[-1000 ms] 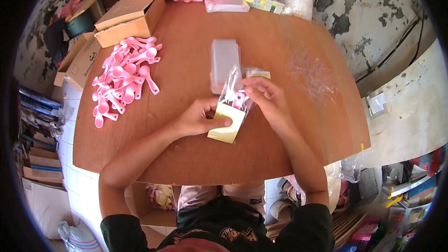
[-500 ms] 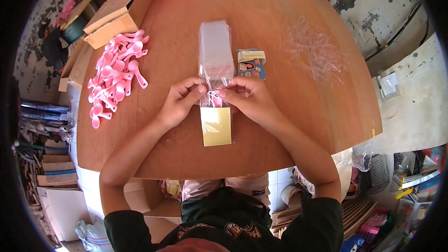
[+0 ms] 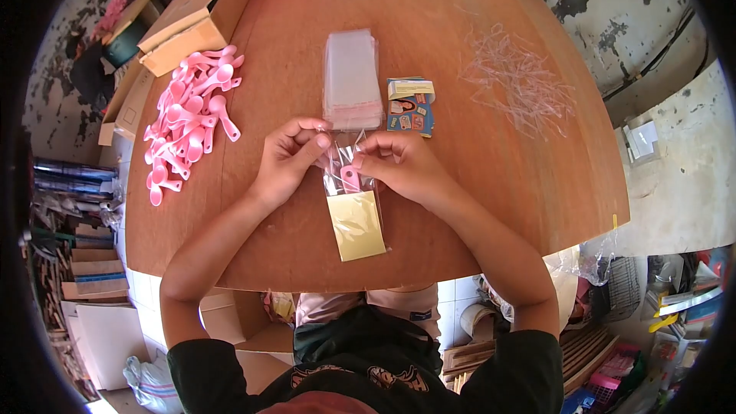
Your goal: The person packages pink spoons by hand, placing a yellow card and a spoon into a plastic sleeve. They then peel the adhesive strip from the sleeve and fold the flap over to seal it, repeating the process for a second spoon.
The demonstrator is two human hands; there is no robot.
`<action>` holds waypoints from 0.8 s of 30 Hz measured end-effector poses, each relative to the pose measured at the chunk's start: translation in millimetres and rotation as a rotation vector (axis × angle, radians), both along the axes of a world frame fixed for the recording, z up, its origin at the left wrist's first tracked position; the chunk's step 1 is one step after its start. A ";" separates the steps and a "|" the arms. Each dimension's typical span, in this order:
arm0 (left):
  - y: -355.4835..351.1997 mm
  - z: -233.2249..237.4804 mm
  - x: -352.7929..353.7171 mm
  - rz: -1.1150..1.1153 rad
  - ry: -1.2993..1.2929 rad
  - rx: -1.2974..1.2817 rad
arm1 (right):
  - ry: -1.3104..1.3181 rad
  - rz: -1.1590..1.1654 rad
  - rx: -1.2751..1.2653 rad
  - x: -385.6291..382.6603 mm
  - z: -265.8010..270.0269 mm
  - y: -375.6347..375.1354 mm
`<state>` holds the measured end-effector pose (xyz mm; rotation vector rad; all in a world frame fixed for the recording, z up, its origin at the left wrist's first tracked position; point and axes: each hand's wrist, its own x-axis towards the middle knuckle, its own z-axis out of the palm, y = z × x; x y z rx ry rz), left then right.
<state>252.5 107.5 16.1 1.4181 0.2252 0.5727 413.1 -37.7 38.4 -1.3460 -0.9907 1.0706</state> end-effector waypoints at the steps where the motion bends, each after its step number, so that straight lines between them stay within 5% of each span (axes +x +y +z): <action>1: 0.6 -1.4 0.5 0.001 0.000 0.000 | 0.006 0.024 0.034 -1.1 -2.4 1.0; 6: -0.7 -0.7 1.3 -0.141 0.027 -0.044 | 0.017 -0.066 0.048 -0.9 -1.7 2.3; 24: -3.4 8.8 2.5 0.041 0.098 -0.102 | -0.034 -0.153 0.108 -0.6 5.0 0.9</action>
